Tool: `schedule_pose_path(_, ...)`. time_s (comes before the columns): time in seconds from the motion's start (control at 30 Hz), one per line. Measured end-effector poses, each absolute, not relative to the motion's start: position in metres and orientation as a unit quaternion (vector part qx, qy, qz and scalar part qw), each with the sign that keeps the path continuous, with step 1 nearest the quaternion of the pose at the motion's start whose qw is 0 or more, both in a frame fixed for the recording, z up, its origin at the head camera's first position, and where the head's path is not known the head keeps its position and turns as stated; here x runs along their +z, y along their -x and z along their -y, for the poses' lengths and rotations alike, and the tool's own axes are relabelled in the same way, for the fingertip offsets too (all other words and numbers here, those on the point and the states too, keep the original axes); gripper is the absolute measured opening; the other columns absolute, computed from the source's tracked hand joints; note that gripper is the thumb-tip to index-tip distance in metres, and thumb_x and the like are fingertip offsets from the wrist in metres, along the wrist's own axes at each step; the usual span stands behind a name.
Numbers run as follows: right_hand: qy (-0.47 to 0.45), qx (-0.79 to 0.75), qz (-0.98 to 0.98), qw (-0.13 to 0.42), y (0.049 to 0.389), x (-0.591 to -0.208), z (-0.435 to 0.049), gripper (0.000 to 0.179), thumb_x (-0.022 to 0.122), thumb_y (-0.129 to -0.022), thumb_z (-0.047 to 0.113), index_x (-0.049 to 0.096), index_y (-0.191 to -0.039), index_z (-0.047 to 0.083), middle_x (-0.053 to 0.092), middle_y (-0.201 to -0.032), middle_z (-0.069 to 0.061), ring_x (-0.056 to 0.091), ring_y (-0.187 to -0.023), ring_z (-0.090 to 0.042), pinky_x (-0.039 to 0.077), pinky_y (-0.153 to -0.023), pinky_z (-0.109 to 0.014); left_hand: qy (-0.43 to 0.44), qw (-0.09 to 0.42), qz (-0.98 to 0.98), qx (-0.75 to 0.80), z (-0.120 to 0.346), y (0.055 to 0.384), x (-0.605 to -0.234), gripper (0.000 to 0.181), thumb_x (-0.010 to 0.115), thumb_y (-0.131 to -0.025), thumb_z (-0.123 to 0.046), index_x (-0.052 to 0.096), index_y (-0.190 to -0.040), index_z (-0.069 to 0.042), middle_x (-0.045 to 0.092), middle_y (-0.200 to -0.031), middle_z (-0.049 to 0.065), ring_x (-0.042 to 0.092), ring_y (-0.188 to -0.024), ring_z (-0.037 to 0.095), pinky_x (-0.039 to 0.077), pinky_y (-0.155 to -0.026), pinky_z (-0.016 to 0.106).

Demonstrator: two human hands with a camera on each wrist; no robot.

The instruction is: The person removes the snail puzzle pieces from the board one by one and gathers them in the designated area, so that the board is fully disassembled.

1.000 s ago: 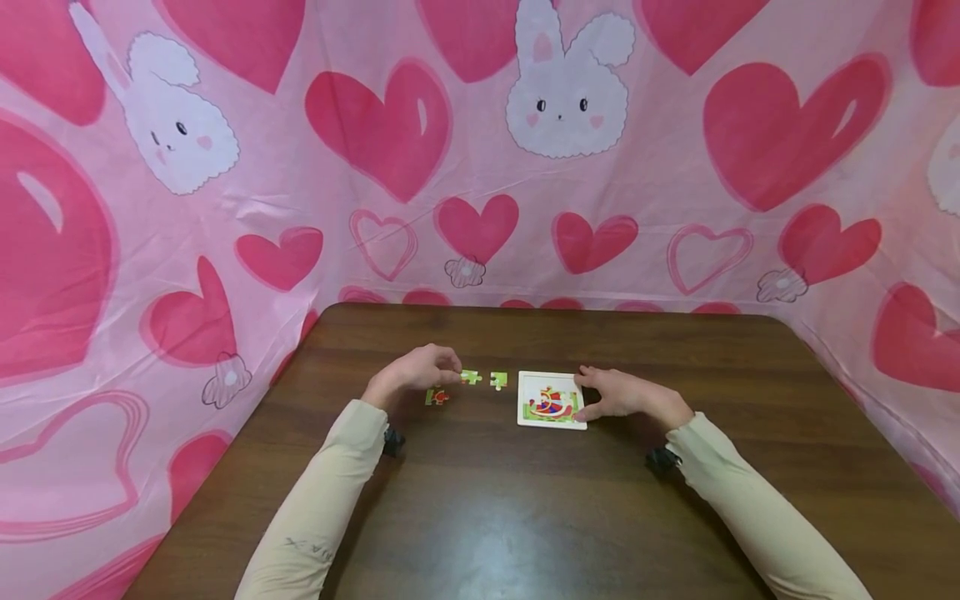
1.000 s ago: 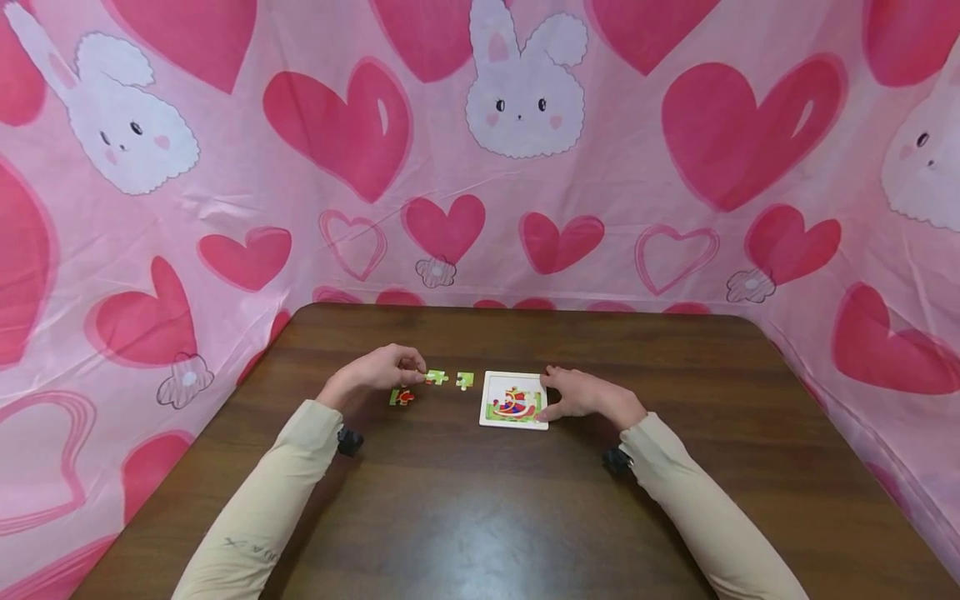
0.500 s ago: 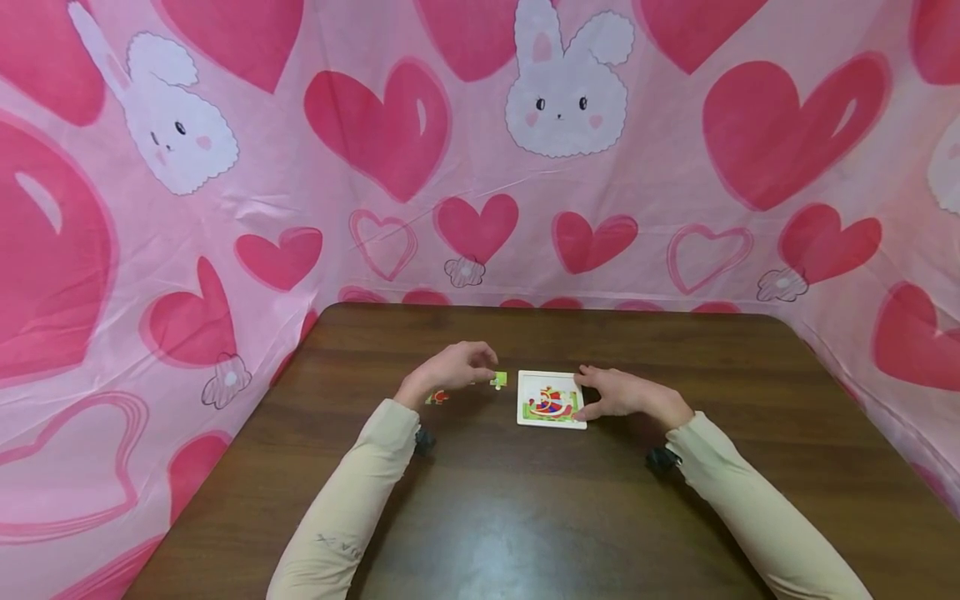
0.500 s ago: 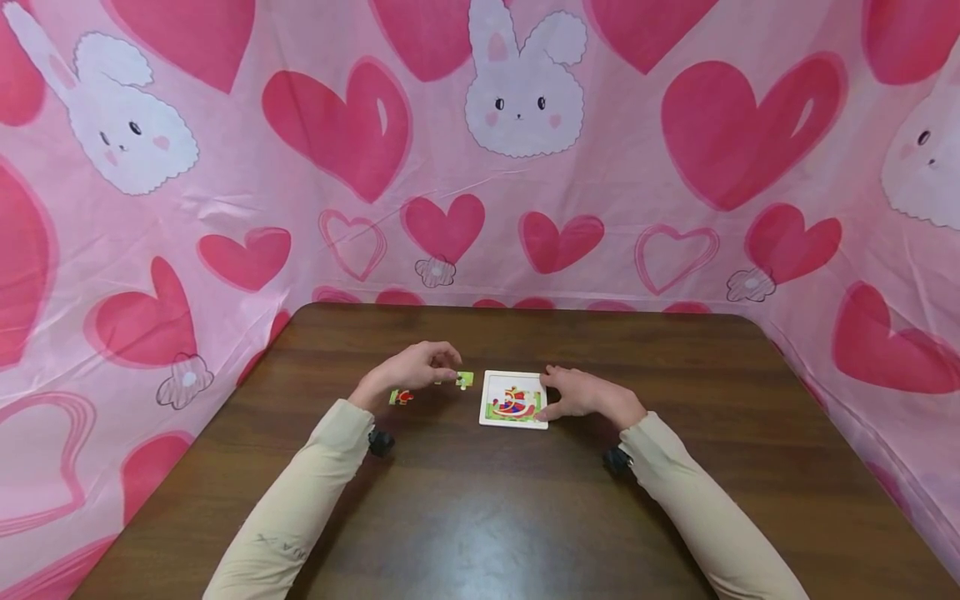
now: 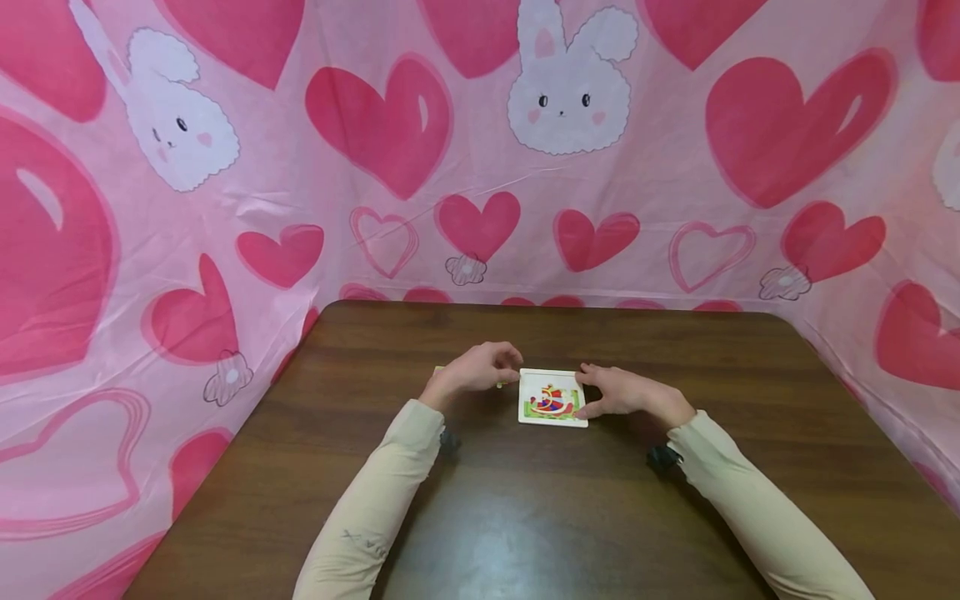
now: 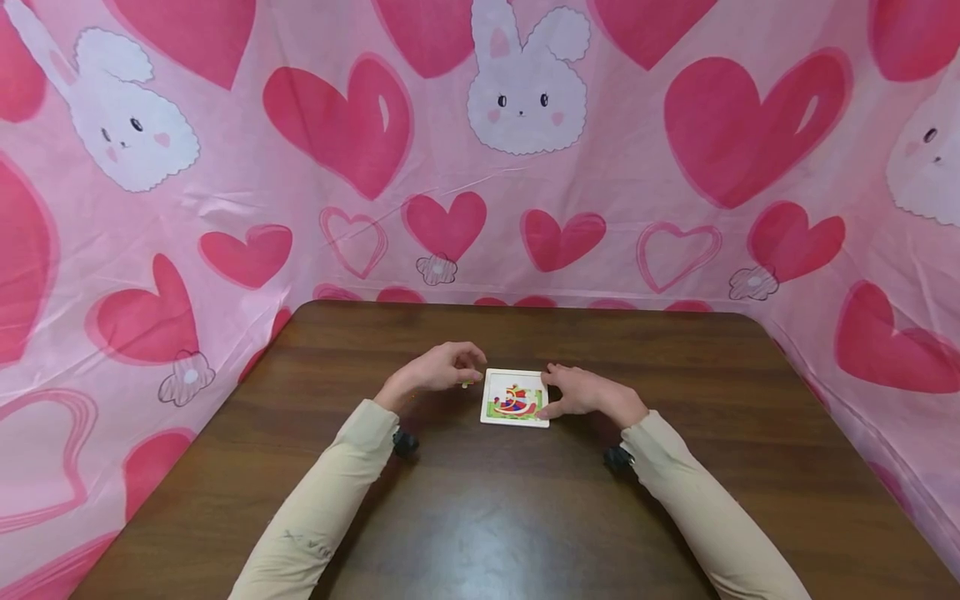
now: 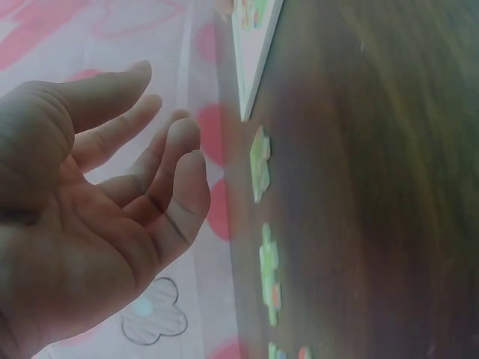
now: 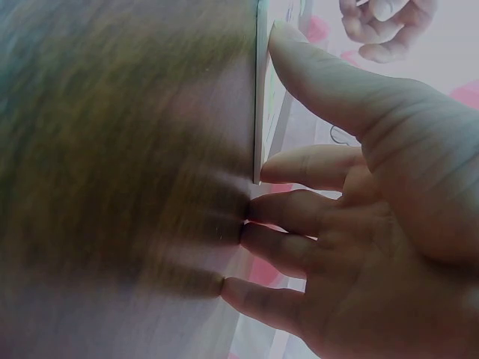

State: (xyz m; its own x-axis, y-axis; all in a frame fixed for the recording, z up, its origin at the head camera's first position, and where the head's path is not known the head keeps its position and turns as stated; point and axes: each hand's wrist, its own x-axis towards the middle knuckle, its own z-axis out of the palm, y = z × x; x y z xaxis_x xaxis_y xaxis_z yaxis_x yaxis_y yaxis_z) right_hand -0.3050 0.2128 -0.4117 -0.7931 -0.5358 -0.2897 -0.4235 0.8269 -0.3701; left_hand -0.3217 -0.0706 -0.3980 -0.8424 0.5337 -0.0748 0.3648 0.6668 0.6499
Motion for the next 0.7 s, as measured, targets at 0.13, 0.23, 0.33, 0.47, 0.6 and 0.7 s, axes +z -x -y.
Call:
schedule_pose_path(0.13,0.250,-0.143,-0.938,0.195,0.305,-0.411,-0.214,0.083,0.070,-0.086,0.051,0.042,-0.147,0.002,0.026,-0.157,-0.028,0.028,-0.143,-0.048,0.027,-0.113,-0.061,-0.256,0.126,-0.903,0.320,0.062,0.323,-0.402,0.031,0.068,-0.092,-0.024,0.063,-0.120,-0.012,0.067,-0.096,0.002,0.059,-0.082,0.017,0.048,-0.073,0.029)
schedule_pose_path(0.23,0.251,-0.141,-0.938,0.193,0.306,-0.411,-0.214,0.084,0.069,-0.085,0.053,0.042,-0.147,0.002,0.027,-0.157,-0.027,0.029,-0.143,-0.048,0.027,-0.112,-0.061,-0.264,0.126,-0.904,0.313,0.056,0.323,-0.406,0.030,0.068,-0.092,-0.025,0.064,-0.120,-0.013,0.067,-0.097,0.003,0.057,-0.082,0.016,0.046,-0.074,0.028)
schedule_pose_path(0.33,0.253,-0.143,-0.937,0.194,0.307,-0.411,-0.214,0.084,0.069,-0.085,0.053,0.042,-0.147,0.002,0.027,-0.157,-0.028,0.028,-0.143,-0.048,0.027,-0.112,-0.062,-0.271,0.130,-0.904,0.303,0.050,0.324,-0.409,0.029,0.068,-0.092,-0.026,0.064,-0.119,-0.014,0.067,-0.095,0.004,0.057,-0.080,0.015,0.045,-0.072,0.027)
schedule_pose_path(0.47,0.256,-0.143,-0.936,0.193,0.307,-0.412,-0.215,0.083,0.069,-0.086,0.053,0.042,-0.147,0.002,0.026,-0.157,-0.028,0.029,-0.143,-0.048,0.027,-0.112,-0.062,-0.276,0.139,-0.906,0.290,0.041,0.324,-0.413,0.028,0.068,-0.092,-0.027,0.064,-0.118,-0.015,0.068,-0.095,0.004,0.057,-0.079,0.013,0.046,-0.072,0.025)
schedule_pose_path(0.6,0.259,-0.147,-0.935,0.192,0.307,-0.414,-0.215,0.084,0.068,-0.086,0.053,0.041,-0.147,0.002,0.026,-0.157,-0.029,0.029,-0.142,-0.048,0.028,-0.112,-0.062,-0.281,0.155,-0.906,0.278,0.032,0.324,-0.416,0.029,0.067,-0.093,-0.027,0.063,-0.120,-0.015,0.070,-0.099,0.003,0.060,-0.084,0.011,0.048,-0.075,0.024)
schedule_pose_path(0.7,0.259,-0.150,-0.935,0.192,0.307,-0.414,-0.215,0.084,0.069,-0.086,0.052,0.041,-0.147,0.001,0.026,-0.157,-0.029,0.029,-0.142,-0.048,0.028,-0.112,-0.062,-0.281,0.167,-0.906,0.269,0.026,0.323,-0.418,0.030,0.066,-0.094,-0.026,0.062,-0.121,-0.014,0.070,-0.103,0.005,0.063,-0.089,0.011,0.049,-0.076,0.025)
